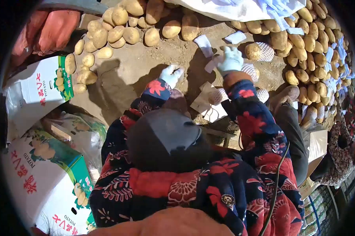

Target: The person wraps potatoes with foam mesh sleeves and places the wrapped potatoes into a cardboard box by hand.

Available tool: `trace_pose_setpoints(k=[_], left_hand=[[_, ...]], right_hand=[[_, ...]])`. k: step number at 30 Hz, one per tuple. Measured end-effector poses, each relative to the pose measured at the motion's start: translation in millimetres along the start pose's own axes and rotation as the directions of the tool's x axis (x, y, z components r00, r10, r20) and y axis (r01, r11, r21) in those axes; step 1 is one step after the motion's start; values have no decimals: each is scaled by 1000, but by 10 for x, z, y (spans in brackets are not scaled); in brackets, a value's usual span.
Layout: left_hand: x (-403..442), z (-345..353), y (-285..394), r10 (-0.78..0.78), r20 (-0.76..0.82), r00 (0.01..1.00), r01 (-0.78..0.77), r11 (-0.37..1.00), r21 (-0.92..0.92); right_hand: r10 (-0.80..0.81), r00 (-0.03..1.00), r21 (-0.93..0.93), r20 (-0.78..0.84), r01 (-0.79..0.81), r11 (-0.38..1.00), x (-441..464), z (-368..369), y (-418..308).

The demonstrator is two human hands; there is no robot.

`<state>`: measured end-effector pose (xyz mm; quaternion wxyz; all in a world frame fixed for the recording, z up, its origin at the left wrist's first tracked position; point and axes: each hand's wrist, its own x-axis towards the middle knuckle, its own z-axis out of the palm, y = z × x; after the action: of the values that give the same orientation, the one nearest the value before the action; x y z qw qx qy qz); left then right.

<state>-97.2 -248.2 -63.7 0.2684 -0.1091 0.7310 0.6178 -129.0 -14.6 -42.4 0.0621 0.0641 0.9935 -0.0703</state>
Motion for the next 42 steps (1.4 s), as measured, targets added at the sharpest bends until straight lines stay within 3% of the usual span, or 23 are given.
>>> trace_pose_setpoints(k=[4,8,10,11,12,13,14,16,17,18,20,21,22,24,27,28,30,32,35,37,38,40,42], left_hand=[[69,-13,-495,44,50,998,-46,998,51],[28,0,-551,-34,75,997,38,998,-58],[114,25,-589,-48,95,994,48,999,2],[162,58,-611,-54,59,997,55,998,-13],[191,85,-633,-61,24,998,61,998,-27],[188,77,-491,-19,31,999,21,997,-77],[146,89,-350,-190,124,974,222,907,-358],[263,155,-541,-93,237,967,225,751,-621],[620,140,-944,-164,554,816,578,251,-777],[691,171,-1139,-14,534,845,517,269,-812],[287,98,-485,130,204,970,-43,922,-386],[288,98,-512,183,189,965,-108,930,-351],[294,84,-541,230,133,964,-219,971,-95],[352,101,-602,104,166,981,-89,992,-93],[399,133,-734,255,109,961,-211,927,-310],[410,103,-708,240,180,954,-152,904,-400],[346,34,-590,194,91,977,-182,975,-128],[225,-96,-294,238,82,968,-231,969,-91],[186,-175,-165,84,-31,996,-86,795,-600],[173,-196,-117,-57,-22,998,20,648,-762],[159,-208,-83,-147,18,989,100,574,-813],[202,-246,-46,-155,103,982,164,455,-875],[348,-309,-65,-52,306,951,308,283,-908]], right_hand=[[148,943,-211,298,-86,974,55,213,-110],[129,878,-177,460,-52,983,35,569,201],[139,953,274,270,-215,938,-16,560,197],[154,939,549,306,-306,777,-71,574,178],[129,913,847,386,-407,342,-115,537,63],[53,949,904,310,-312,292,-164,482,-47],[-21,975,949,223,-213,232,-213,418,-160],[-58,968,940,246,-223,260,-294,124,-468],[-93,964,946,248,-220,238,-320,123,-534],[-110,964,905,241,-183,385,-320,187,-542],[-110,991,888,82,-23,460,-349,261,-640],[-270,963,605,22,202,770,-313,-6,-695],[-287,956,567,-52,265,780,-311,69,-697],[-320,940,442,-121,339,831,-287,82,-727],[-370,923,424,-109,380,822,-226,79,-763],[-335,941,529,-51,310,790,-216,60,-796],[-235,971,640,40,156,753,-274,20,-860],[-169,971,837,171,-53,545,-271,359,-724],[-160,951,864,264,-160,478,-307,517,-676],[-257,923,953,286,-248,172,-282,549,-722],[-258,923,954,285,-246,174,-286,552,-723],[-370,761,709,532,-640,-296,-329,458,-807],[-600,659,461,454,-750,-475,-347,221,-890]])
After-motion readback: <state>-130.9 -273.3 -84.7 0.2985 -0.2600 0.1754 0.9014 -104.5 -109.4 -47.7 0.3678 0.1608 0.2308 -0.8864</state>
